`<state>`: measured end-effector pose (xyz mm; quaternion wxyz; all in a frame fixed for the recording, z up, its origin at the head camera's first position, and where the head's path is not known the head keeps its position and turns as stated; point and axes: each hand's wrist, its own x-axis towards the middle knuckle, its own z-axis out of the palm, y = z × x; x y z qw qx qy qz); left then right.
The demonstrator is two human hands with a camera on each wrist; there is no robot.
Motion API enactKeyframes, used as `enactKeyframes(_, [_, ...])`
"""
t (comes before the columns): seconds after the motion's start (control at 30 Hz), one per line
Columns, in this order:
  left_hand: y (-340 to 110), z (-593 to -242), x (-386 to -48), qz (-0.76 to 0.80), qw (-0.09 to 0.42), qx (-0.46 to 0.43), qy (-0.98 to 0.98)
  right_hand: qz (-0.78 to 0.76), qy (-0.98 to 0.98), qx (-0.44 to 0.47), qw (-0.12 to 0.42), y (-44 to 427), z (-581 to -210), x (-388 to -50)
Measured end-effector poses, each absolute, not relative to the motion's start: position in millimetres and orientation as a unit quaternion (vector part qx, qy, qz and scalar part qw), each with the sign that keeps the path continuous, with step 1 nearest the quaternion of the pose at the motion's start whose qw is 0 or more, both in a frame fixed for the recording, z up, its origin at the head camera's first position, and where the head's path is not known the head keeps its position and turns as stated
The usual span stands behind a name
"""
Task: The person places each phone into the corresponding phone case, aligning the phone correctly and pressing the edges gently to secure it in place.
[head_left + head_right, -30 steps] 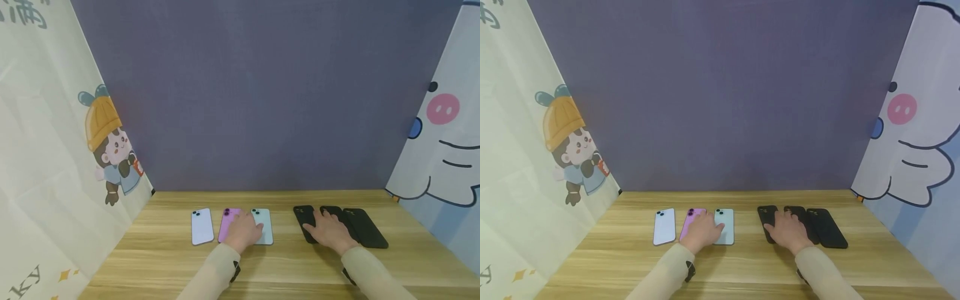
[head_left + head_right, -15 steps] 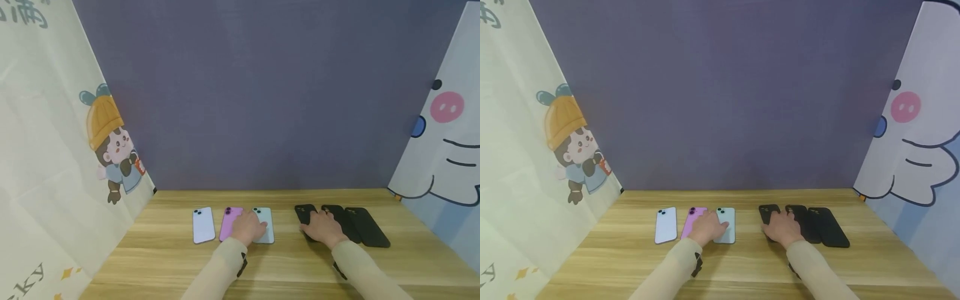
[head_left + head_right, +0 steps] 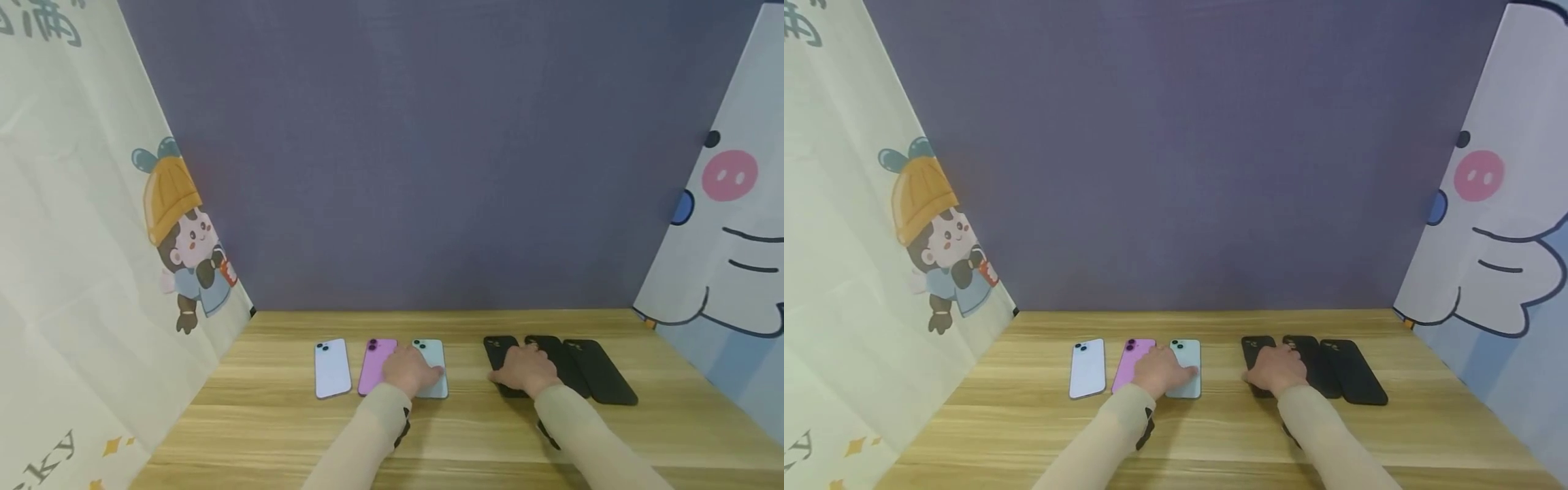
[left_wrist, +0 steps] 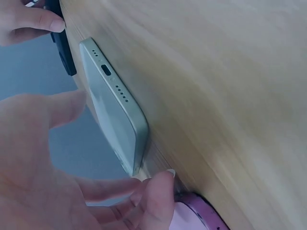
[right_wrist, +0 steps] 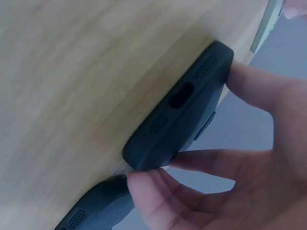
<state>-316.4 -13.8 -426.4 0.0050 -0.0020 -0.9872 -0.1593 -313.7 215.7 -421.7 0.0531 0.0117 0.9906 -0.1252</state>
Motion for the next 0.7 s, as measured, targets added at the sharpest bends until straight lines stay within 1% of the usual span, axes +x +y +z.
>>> enactKeyframes(0.2, [-12.3, -424.4, -314.4, -0.153, -0.003, -0.001, -0.988, -0.129, 0.989, 0.022, 0.069, 215.3, -419.0, -314.5])
enactKeyframes(0.7, [-0.8, -414.3, -308.1, -0.18, -0.024, 0.015, -0.983, -0.128, 0.988, 0.039, 0.075, 213.2, -417.3, -313.9])
